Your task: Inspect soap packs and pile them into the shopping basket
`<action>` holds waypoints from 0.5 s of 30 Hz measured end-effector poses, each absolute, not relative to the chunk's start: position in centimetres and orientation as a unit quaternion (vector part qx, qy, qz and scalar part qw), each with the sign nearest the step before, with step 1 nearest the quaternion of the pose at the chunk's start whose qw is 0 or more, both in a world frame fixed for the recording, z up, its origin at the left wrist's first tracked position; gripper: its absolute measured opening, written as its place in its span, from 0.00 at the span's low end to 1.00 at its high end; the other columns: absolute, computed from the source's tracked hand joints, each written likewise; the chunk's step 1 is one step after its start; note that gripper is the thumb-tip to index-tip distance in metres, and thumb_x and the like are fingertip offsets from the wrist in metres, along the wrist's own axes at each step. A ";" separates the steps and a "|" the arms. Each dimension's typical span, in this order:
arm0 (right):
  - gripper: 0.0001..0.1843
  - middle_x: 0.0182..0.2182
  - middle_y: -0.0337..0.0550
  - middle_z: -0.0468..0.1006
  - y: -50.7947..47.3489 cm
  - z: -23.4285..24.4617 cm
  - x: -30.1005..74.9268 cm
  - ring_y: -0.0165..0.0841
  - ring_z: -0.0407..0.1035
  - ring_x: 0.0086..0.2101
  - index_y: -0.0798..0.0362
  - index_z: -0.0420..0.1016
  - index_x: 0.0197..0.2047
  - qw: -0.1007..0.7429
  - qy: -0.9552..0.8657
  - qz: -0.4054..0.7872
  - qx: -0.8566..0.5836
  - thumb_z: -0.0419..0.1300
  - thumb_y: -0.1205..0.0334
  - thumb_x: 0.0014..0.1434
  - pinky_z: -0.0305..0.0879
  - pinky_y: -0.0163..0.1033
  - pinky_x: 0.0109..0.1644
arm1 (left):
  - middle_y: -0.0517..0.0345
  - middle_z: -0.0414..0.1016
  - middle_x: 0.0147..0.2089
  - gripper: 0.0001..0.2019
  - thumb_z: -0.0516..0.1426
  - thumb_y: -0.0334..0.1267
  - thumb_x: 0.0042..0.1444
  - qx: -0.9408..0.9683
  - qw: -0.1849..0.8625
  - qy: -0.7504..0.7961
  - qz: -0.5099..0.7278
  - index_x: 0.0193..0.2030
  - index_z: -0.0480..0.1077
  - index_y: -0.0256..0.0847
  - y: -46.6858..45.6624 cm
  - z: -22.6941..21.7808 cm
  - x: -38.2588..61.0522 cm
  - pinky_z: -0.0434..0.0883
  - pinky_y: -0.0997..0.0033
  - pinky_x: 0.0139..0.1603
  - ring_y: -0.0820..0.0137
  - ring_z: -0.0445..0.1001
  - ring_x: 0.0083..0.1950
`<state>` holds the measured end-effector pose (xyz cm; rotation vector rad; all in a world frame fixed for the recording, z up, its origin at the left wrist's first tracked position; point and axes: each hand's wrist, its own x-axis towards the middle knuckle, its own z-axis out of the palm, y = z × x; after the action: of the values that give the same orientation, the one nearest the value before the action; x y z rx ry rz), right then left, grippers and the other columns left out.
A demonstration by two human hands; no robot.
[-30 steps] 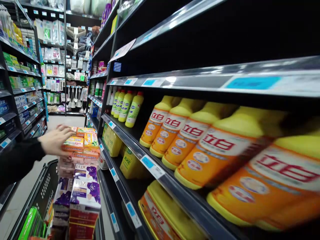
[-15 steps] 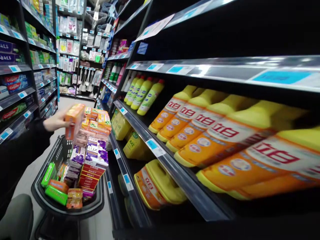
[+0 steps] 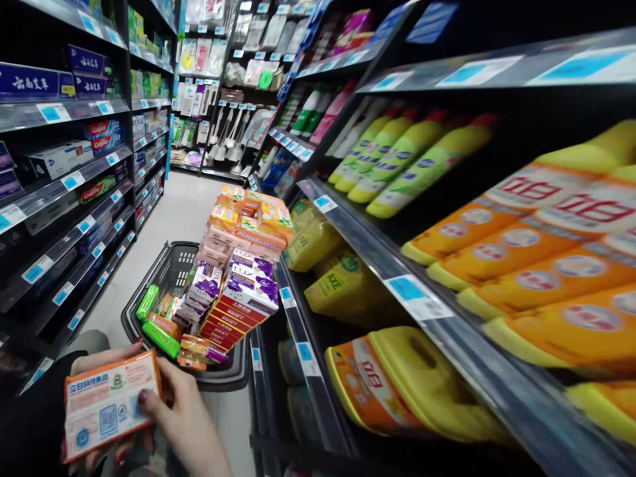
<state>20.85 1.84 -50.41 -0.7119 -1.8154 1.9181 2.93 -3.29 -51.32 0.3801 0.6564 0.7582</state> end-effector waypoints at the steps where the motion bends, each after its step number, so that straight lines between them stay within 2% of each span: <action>1: 0.31 0.37 0.47 0.81 1.5 -50.7 20.4 0.40 0.74 0.37 0.54 0.76 0.47 0.192 -0.634 0.704 -0.255 0.62 0.38 0.49 0.70 0.37 0.40 | 0.45 0.81 0.37 0.29 0.55 0.59 0.53 0.166 0.861 0.320 0.358 0.42 0.75 0.29 -3.8 -51.5 2.9 0.72 0.64 0.47 0.60 0.79 0.40; 4: 0.30 0.33 0.45 0.81 0.5 -52.9 20.3 0.40 0.74 0.36 0.57 0.77 0.44 0.252 -0.549 0.733 -0.314 0.66 0.40 0.46 0.69 0.37 0.38 | 0.48 0.81 0.35 0.37 0.53 0.69 0.46 0.138 0.855 0.331 0.374 0.43 0.73 0.32 -5.7 -51.6 2.5 0.74 0.65 0.43 0.61 0.79 0.37; 7: 0.31 0.39 0.48 0.81 0.1 -55.4 21.0 0.43 0.73 0.43 0.56 0.75 0.47 0.336 -0.447 0.743 -0.369 0.69 0.45 0.45 0.69 0.41 0.46 | 0.50 0.79 0.37 0.37 0.51 0.71 0.45 0.169 0.757 0.412 0.477 0.46 0.67 0.37 -7.7 -51.7 2.7 0.75 0.65 0.38 0.61 0.79 0.36; 9: 0.27 0.42 0.48 0.81 0.0 -56.7 21.1 0.42 0.74 0.42 0.54 0.75 0.47 0.366 -0.378 0.772 -0.356 0.69 0.49 0.47 0.70 0.41 0.47 | 0.54 0.77 0.31 0.31 0.52 0.68 0.48 0.243 0.631 0.517 0.525 0.42 0.64 0.40 -8.8 -51.8 3.4 0.74 0.68 0.31 0.64 0.78 0.30; 11: 0.21 0.39 0.46 0.82 -0.1 -57.6 20.6 0.39 0.76 0.37 0.53 0.76 0.44 0.371 -0.300 0.820 -0.317 0.69 0.52 0.48 0.71 0.39 0.41 | 0.60 0.71 0.24 0.24 0.50 0.63 0.54 0.345 0.492 0.620 0.505 0.36 0.61 0.42 -9.4 -51.7 4.5 0.69 0.72 0.25 0.69 0.73 0.23; 13: 0.18 0.35 0.45 0.83 -0.4 -58.4 19.7 0.37 0.76 0.32 0.53 0.78 0.39 0.367 -0.240 0.851 -0.288 0.69 0.52 0.48 0.72 0.38 0.37 | 0.61 0.68 0.24 0.19 0.46 0.57 0.60 0.435 0.375 0.680 0.456 0.32 0.60 0.43 -9.6 -51.4 5.8 0.66 0.74 0.26 0.70 0.71 0.23; 15: 0.18 0.32 0.45 0.83 -0.6 -59.1 18.5 0.37 0.76 0.31 0.54 0.79 0.35 0.366 -0.214 0.863 -0.277 0.70 0.50 0.46 0.72 0.40 0.38 | 0.59 0.68 0.26 0.17 0.43 0.51 0.63 0.486 0.316 0.701 0.416 0.32 0.60 0.43 -9.5 -50.9 6.9 0.65 0.73 0.28 0.69 0.71 0.27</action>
<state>18.50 -0.60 -59.13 -0.7111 -0.5494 2.2174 6.88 -9.49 -50.93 1.2803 1.8459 1.0949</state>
